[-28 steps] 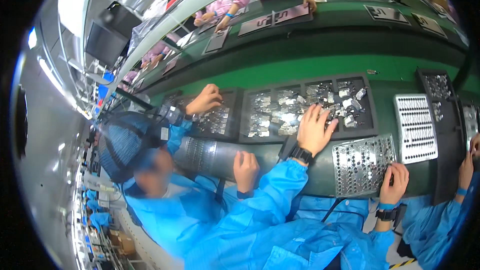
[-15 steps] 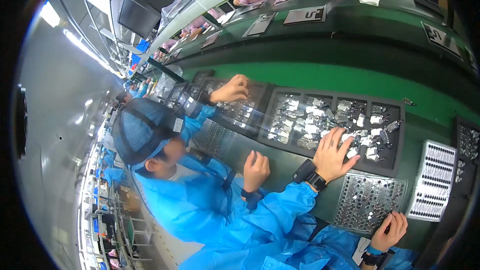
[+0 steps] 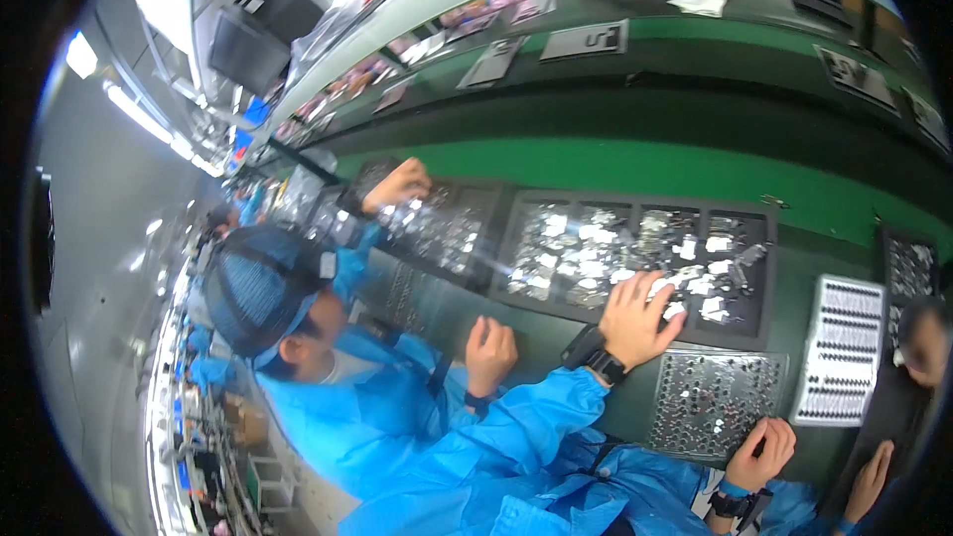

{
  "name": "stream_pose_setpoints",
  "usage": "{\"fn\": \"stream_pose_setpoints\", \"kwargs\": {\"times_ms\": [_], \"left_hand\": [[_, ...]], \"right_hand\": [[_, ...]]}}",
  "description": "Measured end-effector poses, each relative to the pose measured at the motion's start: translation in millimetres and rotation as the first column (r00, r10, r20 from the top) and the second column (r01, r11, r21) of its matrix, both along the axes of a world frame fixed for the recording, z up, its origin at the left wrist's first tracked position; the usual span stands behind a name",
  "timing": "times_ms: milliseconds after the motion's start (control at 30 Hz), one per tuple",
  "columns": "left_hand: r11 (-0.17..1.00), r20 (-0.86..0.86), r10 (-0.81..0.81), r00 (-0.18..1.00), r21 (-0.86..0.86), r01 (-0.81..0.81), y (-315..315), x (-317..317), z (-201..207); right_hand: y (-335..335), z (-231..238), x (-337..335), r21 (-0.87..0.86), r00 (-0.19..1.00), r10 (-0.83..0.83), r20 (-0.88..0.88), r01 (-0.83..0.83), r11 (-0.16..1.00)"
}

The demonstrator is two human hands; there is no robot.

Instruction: Picking up small metal components from a black tray and inserting them into a metal grid fixture on a production line.

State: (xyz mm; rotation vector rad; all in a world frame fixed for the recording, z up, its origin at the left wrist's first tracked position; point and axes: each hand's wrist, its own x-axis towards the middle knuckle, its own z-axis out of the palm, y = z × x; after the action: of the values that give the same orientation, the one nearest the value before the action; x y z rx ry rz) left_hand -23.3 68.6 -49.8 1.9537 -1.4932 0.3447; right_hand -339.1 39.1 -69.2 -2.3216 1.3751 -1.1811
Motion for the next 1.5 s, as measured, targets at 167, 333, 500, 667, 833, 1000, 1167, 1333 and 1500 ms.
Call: {"fn": "stream_pose_setpoints", "kwargs": {"times_ms": [167, 333, 500, 667, 833, 1000, 1167, 1333, 1500], "left_hand": [[0.998, -0.029, 0.049, 0.998, 0.028, -0.048, 3.6, -2.2, 6.0], [1.000, -0.010, 0.006, 1.000, 0.005, -0.006, -0.9, -0.2, 5.5], [0.993, 0.016, -0.046, 0.999, 0.108, 0.044, -10.6, -6.6, 1.8], [0.974, 0.019, -0.044, 0.999, 0.225, 0.039, 6.6, 7.7, 19.5], [0.971, -0.116, -0.089, 0.989, 0.211, 0.112, 4.2, 6.5, 33.1], [0.960, -0.219, -0.248, 0.944, 0.073, 0.269, -74.0, 12.5, 58.6], [0.922, -0.069, -0.331, 0.941, 0.187, 0.338, -222.1, 62.0, 42.1], [0.681, -0.167, -0.444, 0.880, 0.576, 0.453, -294.8, 108.8, 23.7], [0.587, -0.177, -0.459, 0.871, 0.675, 0.447, -302.5, 93.9, 24.6]], "right_hand": [[-0.2, -2.5, 9.1, 0.005, 0.998, -0.027, 0.049, 0.026, 1.000], [-2.2, -3.9, 5.9, 0.007, 1.000, -0.018, 0.013, 0.018, 1.000], [0.1, -2.0, -5.9, -0.073, 0.994, -0.109, 0.008, 0.109, 0.991], [0.3, 14.5, 18.0, -0.020, 0.994, -0.097, 0.056, 0.098, 0.995], [14.6, 31.9, 10.2, -0.076, 0.997, -0.059, -0.051, 0.055, 0.996], [33.6, 50.5, 15.9, 0.179, 0.973, 0.170, -0.156, -0.141, 0.974], [19.8, 37.3, 18.4, 0.231, 0.968, 0.210, -0.139, -0.175, 0.957], [14.9, 38.1, 13.8, 0.183, 0.987, 0.149, -0.057, -0.136, 0.974], [30.0, 42.5, -13.9, 0.146, 0.999, -0.013, -0.030, 0.017, 0.989]]}}
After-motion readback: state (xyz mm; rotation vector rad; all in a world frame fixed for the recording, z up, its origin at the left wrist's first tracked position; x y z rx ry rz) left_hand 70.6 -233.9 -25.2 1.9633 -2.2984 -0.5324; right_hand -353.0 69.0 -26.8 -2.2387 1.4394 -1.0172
